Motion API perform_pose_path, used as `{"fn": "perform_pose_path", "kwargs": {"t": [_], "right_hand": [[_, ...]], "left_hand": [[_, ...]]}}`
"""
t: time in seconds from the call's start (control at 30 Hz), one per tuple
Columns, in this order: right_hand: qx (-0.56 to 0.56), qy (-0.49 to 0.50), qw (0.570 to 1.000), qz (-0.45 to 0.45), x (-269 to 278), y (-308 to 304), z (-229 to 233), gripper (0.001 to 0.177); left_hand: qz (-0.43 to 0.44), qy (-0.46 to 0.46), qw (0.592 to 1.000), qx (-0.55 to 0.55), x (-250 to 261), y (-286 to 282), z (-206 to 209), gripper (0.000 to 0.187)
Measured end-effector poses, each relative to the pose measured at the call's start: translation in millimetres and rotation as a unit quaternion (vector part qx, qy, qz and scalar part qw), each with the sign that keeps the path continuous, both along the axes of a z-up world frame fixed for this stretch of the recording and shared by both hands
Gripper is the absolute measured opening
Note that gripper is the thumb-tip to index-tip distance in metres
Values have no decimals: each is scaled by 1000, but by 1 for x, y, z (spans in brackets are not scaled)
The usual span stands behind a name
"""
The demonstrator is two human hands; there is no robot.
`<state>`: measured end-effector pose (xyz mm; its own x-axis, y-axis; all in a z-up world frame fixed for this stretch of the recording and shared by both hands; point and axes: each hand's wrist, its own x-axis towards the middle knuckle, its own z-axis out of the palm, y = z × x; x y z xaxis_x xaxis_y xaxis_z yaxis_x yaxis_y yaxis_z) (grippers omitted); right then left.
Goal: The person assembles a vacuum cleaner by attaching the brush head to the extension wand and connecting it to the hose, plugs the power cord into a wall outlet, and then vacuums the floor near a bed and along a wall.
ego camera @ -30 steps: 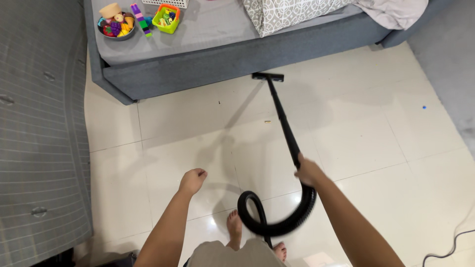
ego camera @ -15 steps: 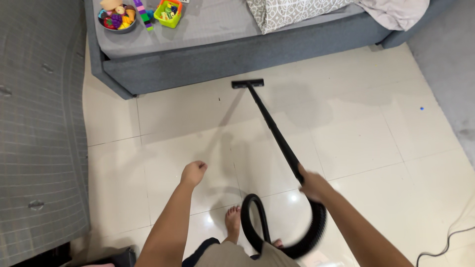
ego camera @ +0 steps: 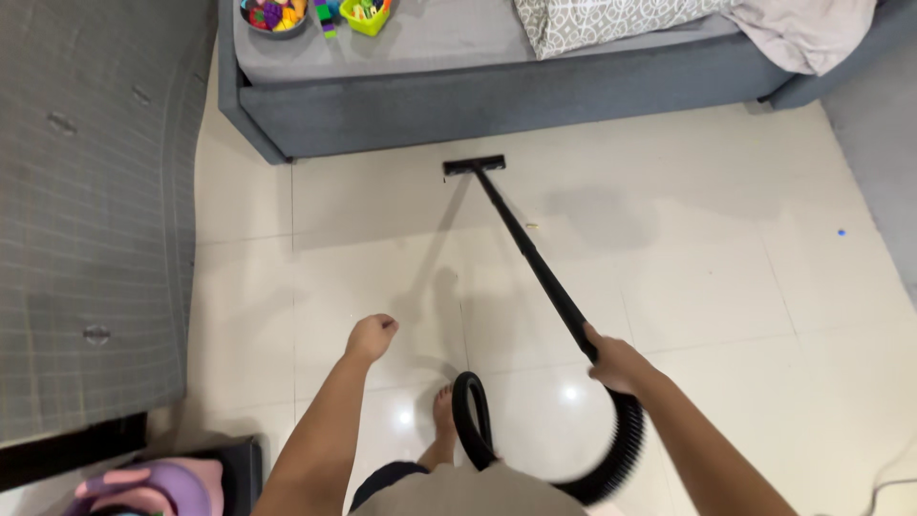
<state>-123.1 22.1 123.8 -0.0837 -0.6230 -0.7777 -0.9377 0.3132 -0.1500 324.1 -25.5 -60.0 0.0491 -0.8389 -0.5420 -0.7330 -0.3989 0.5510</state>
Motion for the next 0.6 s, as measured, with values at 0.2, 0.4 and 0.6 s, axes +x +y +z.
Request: {"fn": "perform_pose_path", "kwargs": {"t": [0.2,0.4,0.6], "right_hand": [[47,15,999,1,-16,68,42,94],[16,-1,1000,11,10,48,25,88],[-68,-42,997,20,11,-33,32,87]], "left_hand": [[0,-43,999,13,-7,18,-6,33],[-24,-35,998,-49,-20,27,5,31],[-14,-26,1000,-5,-3,40,31,31]]}}
